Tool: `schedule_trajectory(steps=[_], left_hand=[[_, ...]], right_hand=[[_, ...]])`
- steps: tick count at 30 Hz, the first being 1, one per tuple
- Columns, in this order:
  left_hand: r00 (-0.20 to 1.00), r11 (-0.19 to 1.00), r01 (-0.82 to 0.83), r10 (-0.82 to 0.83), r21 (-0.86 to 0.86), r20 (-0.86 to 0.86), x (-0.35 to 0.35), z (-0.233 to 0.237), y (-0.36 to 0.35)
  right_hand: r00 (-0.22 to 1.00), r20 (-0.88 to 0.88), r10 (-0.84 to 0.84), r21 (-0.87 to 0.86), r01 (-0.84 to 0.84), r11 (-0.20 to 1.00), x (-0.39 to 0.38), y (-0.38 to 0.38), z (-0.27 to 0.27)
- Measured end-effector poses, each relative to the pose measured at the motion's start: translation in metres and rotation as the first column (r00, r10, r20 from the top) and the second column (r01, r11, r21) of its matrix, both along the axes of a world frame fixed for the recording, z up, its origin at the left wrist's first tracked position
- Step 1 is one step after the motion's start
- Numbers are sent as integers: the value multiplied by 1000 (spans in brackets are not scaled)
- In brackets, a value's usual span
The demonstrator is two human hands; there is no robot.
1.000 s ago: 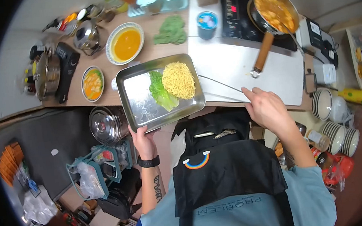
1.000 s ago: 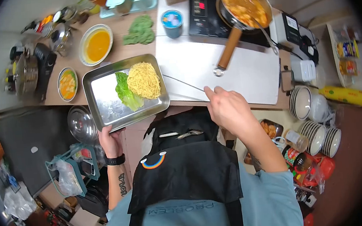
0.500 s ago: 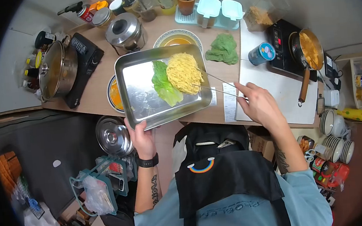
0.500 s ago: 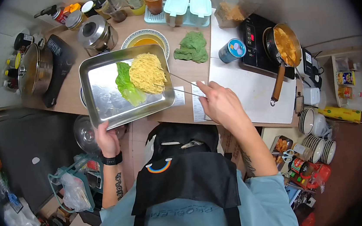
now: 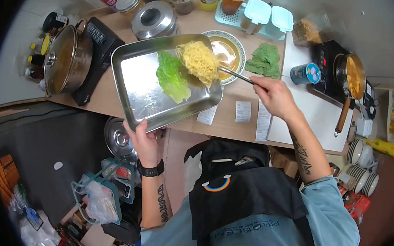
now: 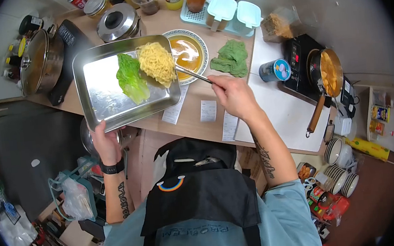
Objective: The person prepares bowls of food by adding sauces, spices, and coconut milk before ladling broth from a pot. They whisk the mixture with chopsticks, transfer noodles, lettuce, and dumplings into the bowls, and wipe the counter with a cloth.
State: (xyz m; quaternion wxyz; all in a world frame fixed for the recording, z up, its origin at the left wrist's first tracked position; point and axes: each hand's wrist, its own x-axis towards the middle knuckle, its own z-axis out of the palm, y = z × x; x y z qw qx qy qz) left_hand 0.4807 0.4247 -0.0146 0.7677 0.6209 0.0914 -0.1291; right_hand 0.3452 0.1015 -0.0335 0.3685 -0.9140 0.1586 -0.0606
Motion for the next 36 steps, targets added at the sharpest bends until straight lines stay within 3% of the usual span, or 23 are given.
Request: schedule_trajectory(steps=[6,10,17,23,28,32,36], left_hand=[[997,997,-72,72,7,25,6,-9,9],[994,995,-103,103,8,34,2,-16,11],[985,986,-169,169,-13,32,1,-25,16],[978,977,-206,208,-61,31,2,-35,24],[971,968,-234,237,-84,26,2,-37,27],[962,959,-265,270,-98,39,1,-40,38],[968,960,-240,249,-144,45,1,-39,50]], right_hand=[[1000,-12,-24,-15,24,1000,9,-30,25],[993,-108,-48,37,53,998,11,-47,26],[988,-156,-20,-138,-2,990,19,-60,21],[960,-273,63,-377,-167,911,37,-55,10],[901,-433,33,-577,-305,758,49,-38,39],[871,-490,-33,-554,-282,783,49,-32,95],[858,-513,31,-507,-332,796,58,-30,42]])
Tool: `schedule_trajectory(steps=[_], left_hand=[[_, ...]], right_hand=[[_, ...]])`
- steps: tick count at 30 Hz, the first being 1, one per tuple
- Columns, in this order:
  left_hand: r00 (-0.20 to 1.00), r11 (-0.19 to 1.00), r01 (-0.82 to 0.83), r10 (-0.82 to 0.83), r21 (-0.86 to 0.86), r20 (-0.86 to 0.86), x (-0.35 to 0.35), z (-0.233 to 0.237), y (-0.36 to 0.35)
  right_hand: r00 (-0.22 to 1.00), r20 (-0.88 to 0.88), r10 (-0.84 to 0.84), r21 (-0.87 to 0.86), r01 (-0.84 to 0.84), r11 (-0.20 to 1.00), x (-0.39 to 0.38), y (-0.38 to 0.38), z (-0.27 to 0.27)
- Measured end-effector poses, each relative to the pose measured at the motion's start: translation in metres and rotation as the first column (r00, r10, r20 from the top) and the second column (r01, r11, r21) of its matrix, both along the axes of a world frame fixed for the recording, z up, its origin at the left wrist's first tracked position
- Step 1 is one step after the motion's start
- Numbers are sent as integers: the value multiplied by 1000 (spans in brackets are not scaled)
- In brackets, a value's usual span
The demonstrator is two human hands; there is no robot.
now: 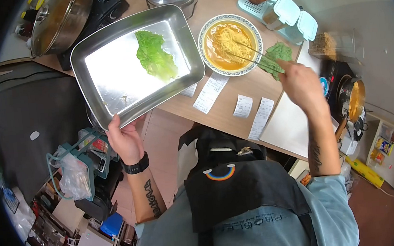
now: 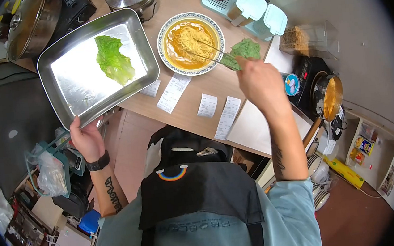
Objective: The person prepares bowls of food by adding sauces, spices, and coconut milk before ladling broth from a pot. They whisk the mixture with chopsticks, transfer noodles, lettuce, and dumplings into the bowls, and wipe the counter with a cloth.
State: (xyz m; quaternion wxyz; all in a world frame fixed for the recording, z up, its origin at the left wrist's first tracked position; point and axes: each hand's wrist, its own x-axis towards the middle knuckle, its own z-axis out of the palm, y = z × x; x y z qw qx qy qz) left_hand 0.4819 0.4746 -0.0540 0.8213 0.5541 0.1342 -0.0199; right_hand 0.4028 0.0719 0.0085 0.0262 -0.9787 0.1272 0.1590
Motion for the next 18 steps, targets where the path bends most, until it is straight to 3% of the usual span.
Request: schedule_trajectory(steps=[2,5,8,18], left_hand=[[1000,1000,-11,11,-10,13,0,1,7],[1000,999,17,-17,-40,13,-1,7,19],[999,998,7,-4,-65,45,1,12,28],[991,990,-122,125,-69,48,12,13,56]], right_hand=[[1000,-1,-10,21,10,1000,4,-2,-38],[974,218,-67,181,27,983,-2,-7,-68],[967,186,-173,263,120,957,-13,-9,-51],[935,274,-225,254,155,955,-27,-14,22]])
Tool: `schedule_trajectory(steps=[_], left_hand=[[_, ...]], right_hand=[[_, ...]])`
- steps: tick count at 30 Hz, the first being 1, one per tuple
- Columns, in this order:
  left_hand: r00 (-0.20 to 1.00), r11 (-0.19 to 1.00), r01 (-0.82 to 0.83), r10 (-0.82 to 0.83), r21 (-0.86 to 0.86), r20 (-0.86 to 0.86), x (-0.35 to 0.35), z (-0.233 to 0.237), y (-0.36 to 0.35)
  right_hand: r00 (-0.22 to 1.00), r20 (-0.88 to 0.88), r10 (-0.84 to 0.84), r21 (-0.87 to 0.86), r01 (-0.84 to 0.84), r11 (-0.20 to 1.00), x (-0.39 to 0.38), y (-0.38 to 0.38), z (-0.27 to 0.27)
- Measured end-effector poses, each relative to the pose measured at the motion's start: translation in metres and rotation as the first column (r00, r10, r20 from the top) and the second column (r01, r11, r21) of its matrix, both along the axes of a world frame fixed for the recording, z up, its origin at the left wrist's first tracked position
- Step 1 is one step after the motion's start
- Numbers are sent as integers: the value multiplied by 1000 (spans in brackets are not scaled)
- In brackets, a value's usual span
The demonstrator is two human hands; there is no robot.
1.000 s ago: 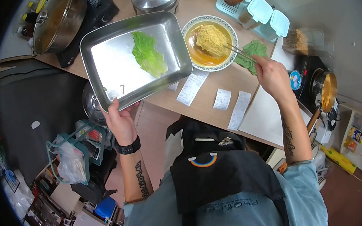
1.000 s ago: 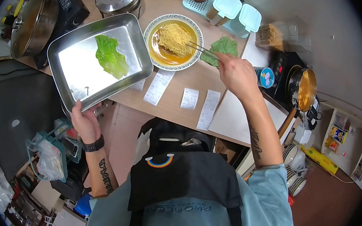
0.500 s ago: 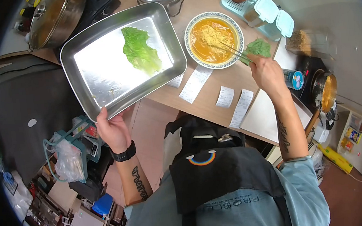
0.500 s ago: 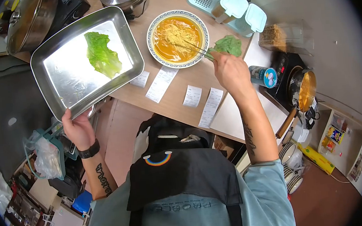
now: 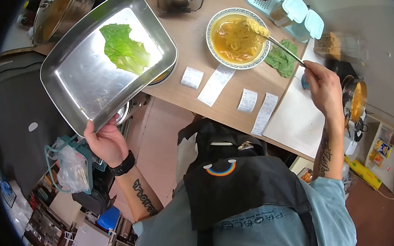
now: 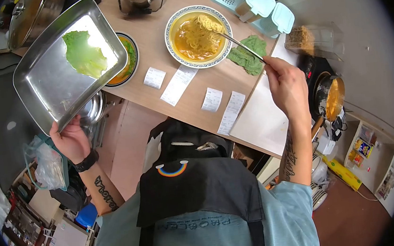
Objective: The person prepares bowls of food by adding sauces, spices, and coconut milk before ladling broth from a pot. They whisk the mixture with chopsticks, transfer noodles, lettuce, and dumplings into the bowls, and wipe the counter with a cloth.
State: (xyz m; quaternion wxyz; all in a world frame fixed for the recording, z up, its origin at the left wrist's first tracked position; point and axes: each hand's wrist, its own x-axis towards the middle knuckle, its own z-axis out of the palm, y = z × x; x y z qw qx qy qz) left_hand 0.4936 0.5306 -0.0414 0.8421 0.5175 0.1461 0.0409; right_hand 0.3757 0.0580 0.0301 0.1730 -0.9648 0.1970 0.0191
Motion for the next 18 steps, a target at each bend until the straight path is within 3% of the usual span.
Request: schedule_trajectory(steps=[3,6,9,12,16,18], left_hand=[[999,999,-41,41,16,5,-1,4,9],[999,999,18,-15,-44,52,-1,4,15],[999,999,-35,34,11,36,-2,4,16],[997,998,-60,60,3,38,-4,7,11],[999,999,-43,42,22,25,-7,5,11],[999,999,-35,35,12,19,-8,3,8]], right_hand=[[1000,-13,4,-37,-5,999,6,3,0],[996,-83,35,-116,-44,992,10,4,-12],[989,-147,12,-228,-45,973,9,7,-6],[979,-203,-26,-228,-21,974,6,17,12],[975,-197,105,-241,-152,959,10,19,-52],[977,-187,103,-185,-138,973,18,18,-86]])
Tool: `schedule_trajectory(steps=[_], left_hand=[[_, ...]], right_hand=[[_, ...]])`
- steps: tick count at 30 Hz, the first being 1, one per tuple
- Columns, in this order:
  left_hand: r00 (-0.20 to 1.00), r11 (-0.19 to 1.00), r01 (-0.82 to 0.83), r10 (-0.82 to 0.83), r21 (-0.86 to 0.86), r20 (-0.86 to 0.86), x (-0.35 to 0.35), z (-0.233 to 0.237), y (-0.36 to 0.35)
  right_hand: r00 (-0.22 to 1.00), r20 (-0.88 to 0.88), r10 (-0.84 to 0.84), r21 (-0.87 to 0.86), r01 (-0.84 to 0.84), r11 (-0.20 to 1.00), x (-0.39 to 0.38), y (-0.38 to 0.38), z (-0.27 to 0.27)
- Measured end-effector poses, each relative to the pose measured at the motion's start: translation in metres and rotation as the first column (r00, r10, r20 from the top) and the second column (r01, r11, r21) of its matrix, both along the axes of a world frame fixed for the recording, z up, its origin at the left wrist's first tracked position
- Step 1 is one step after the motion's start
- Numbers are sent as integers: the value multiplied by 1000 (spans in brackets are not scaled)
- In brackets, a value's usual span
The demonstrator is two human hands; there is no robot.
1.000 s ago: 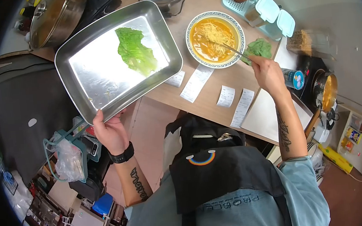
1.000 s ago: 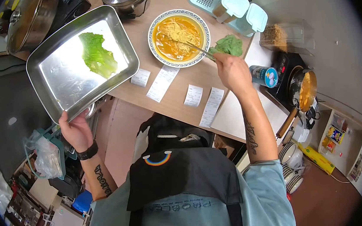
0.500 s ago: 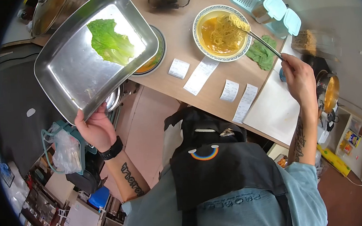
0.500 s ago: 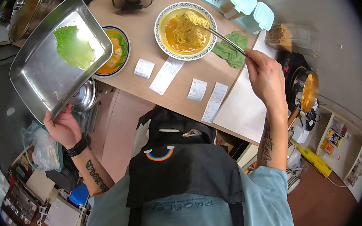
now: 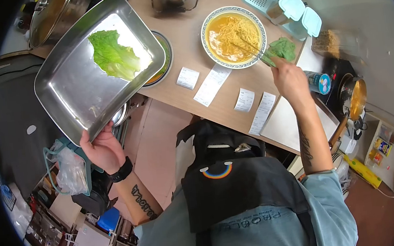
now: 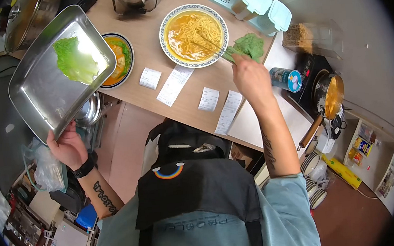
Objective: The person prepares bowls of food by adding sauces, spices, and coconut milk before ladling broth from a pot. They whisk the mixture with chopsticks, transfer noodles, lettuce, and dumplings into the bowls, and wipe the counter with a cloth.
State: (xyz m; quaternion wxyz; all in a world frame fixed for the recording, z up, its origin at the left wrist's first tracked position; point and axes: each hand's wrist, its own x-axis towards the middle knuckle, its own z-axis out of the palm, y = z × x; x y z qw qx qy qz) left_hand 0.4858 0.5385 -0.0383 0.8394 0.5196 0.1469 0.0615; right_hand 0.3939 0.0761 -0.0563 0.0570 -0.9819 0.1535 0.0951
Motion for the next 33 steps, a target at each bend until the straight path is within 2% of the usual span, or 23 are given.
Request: schedule_trajectory(steps=[1,5,10,14,16,18,20,22,26,28,30,32,33], left_hand=[[1000,1000,4,-4,0,-1,-2,1,-2],[999,999,36,-36,-3,-9,-5,0,-8],[998,997,57,-57,-45,-15,-4,-5,-11],[998,997,54,-55,-47,-9,-2,-2,-20],[998,997,58,-58,-45,-7,-1,-2,-21],[998,998,62,-63,-31,-17,-2,-2,-24],[998,998,64,-65,-28,-16,-3,-1,-26],[997,997,69,-70,-26,-13,-3,-1,-29],[995,995,88,-89,-40,-33,-5,-3,-31],[994,994,99,-101,-44,-36,-5,-3,-35],[994,993,93,-96,-70,-43,-6,0,-39],[994,993,102,-104,-61,-37,-8,0,-39],[993,991,117,-119,-56,-27,-8,-1,-39]], right_hand=[[1000,-1,-12,62,12,998,1,0,-7],[998,58,5,75,-10,997,-8,-2,21],[982,169,-78,114,59,992,-19,-9,76],[957,203,-206,173,172,970,-29,-8,108],[950,263,-171,172,128,977,-34,-9,120],[912,207,-355,273,294,916,-35,-8,130],[913,228,-338,269,275,923,-36,-11,124],[935,275,-224,206,171,963,-30,-8,113],[979,172,-106,89,92,992,-13,2,76],[989,100,-113,95,104,990,-12,6,74],[997,21,-72,-8,73,997,-18,7,78],[984,-46,-170,27,172,985,-14,8,93],[990,-18,-142,36,142,989,-12,6,86]])
